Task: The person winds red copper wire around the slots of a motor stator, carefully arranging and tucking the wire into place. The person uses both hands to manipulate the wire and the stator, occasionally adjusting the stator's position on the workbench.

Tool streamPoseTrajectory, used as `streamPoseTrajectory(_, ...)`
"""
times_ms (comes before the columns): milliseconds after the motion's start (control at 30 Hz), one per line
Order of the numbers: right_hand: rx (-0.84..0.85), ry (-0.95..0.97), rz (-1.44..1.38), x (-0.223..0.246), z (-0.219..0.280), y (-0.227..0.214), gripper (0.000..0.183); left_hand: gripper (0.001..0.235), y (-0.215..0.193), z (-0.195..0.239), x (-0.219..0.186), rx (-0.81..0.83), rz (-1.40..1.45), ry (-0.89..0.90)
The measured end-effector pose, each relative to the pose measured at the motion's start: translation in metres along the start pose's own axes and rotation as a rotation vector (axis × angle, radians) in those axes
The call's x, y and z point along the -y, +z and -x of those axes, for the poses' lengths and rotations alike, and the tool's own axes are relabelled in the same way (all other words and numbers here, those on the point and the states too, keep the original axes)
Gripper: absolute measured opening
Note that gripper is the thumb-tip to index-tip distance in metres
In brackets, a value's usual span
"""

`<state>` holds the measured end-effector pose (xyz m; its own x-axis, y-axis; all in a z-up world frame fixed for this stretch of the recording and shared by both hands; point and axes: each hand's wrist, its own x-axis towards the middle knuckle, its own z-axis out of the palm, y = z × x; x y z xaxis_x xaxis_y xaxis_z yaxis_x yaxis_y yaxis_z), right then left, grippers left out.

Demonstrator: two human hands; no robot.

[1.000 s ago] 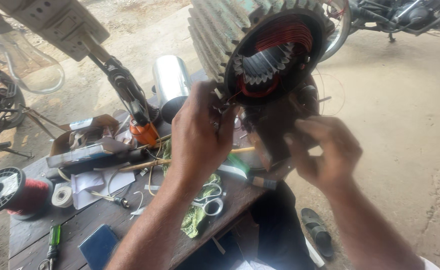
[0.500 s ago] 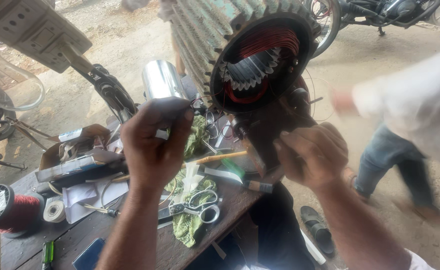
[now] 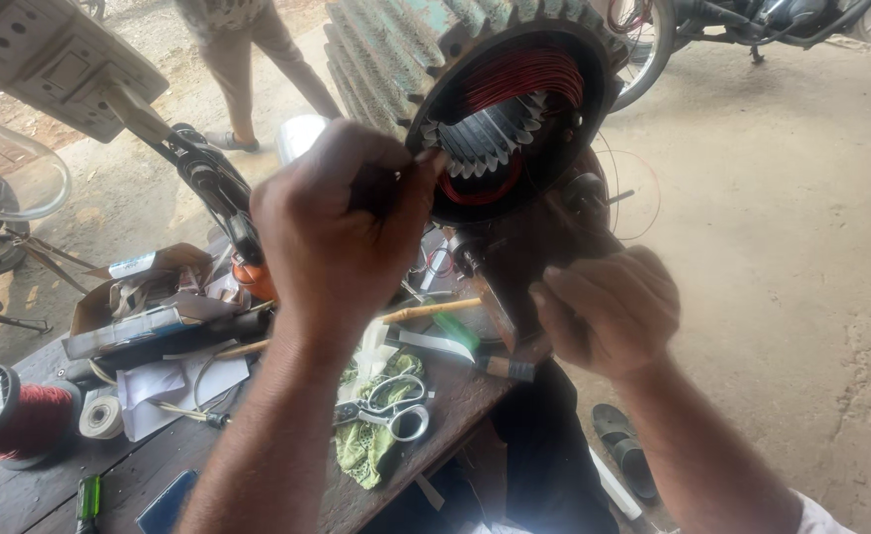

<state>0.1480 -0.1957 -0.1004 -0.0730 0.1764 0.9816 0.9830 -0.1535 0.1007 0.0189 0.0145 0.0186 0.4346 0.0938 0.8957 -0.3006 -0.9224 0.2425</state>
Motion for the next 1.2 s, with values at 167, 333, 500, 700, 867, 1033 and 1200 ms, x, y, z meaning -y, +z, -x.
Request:
streamPoseTrajectory(167, 0.011, 0.010, 0.023, 0.002, 0.000, 0.000, 0.010, 0.025, -0.003, 0.000, 0.012, 0.088, 0.084, -0.029)
streamPoseTrajectory(333, -0.002, -0.010, 0.019, 0.001, 0.002, 0.000, 0.009, 0.034, 0.009, -0.005, 0.033, 0.026, 0.500, -0.129)
streamPoseTrajectory(500, -0.021, 0.029, -0.100, 0.004, 0.006, -0.003, 0.010, 0.029, 0.006, 0.004, 0.028, 0.006, 0.472, -0.111)
streamPoseTrajectory(700, -0.046, 0.167, -0.458, 0.007, -0.003, -0.018, 0.022, 0.037, -0.018, 0.041, 0.013, -0.020, 0.487, -0.215)
streamPoseTrajectory(867, -0.011, 0.239, -0.462, 0.043, 0.028, -0.049, 0.025, 0.028, -0.054, 0.130, 0.034, -0.047, 0.345, -0.464)
streamPoseTrajectory(1033, -0.033, 0.362, -0.447, 0.015, 0.082, -0.070, 0.020, 0.021, -0.073, 0.222, 0.041, -0.062, 0.322, -0.750)
streamPoseTrajectory(1200, -0.143, 0.863, -0.451, -0.045, 0.123, -0.066, 0.016, 0.015, -0.071, 0.268, 0.014, -0.088, 0.362, -0.828)
